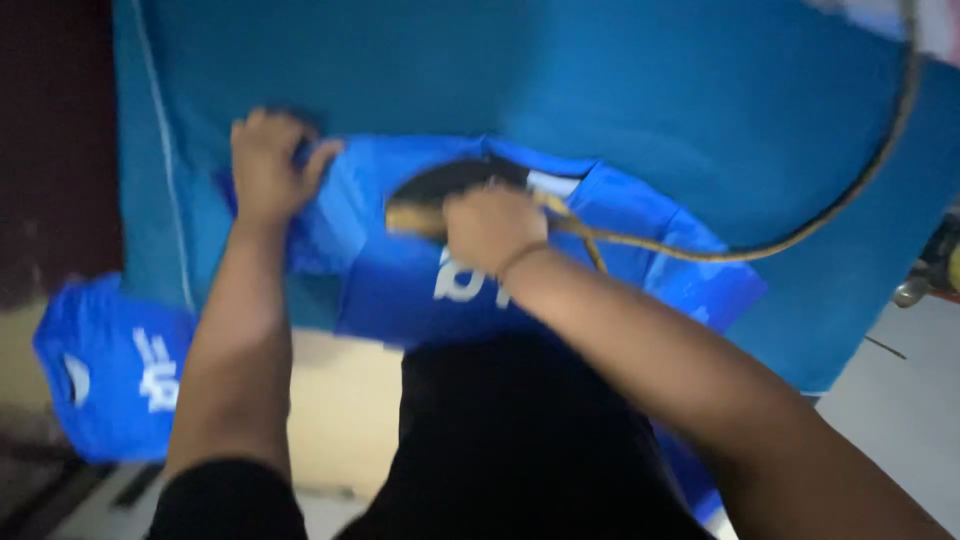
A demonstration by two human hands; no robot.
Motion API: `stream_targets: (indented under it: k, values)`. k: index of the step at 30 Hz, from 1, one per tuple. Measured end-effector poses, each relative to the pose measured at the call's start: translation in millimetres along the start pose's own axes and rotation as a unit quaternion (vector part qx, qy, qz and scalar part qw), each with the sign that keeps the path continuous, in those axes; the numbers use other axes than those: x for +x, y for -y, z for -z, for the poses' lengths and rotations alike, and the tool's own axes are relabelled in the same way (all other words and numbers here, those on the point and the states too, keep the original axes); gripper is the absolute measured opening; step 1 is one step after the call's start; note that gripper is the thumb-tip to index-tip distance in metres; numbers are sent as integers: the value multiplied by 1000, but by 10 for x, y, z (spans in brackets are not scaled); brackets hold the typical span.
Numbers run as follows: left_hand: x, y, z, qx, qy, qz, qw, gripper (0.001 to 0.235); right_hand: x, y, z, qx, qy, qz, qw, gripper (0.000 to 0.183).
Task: Iron several blue shirts using a heavy flat iron.
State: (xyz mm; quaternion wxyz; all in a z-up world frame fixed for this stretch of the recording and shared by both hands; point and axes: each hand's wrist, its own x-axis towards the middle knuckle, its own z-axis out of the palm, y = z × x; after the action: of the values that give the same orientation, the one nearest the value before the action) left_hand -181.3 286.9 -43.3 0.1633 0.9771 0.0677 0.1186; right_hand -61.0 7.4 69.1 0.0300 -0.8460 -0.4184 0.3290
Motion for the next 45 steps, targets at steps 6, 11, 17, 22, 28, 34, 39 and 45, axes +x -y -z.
stream_targets:
  k: [6, 11, 17, 22, 28, 34, 39, 45]
  values:
    - [-344, 415, 388, 118, -3, -69, 991, 44, 239, 86, 68, 21, -110, -40, 993, 23]
    - [-819, 649, 759, 261, 22, -21, 965, 33, 157, 191, 135, -112, -2, 137, 984, 22]
    - [-1024, 309, 566, -16, -68, 269, 961, 40, 256, 422, 237, -4, -65, -71, 995, 26]
    - [-1016, 119, 527, -297, -211, 329, 871, 28, 263, 44, 135, 88, -84, 89, 989, 51]
    - [-1187, 360, 392, -396, 61, 438, 805, 45, -71, 26, -233, 106, -144, 145, 973, 53]
    - [-939, 450, 797, -517, 146, 355, 765, 96, -89, 278, -236, 3, -102, 58, 993, 32]
    - [-788, 614, 1045, -530, 246, 374, 720, 96, 388, 171, 46, 14, -127, -36, 991, 25]
    - [-689, 735, 1101, -557, 300, 385, 672, 97, 624, 233, 288, -59, -22, 100, 993, 22]
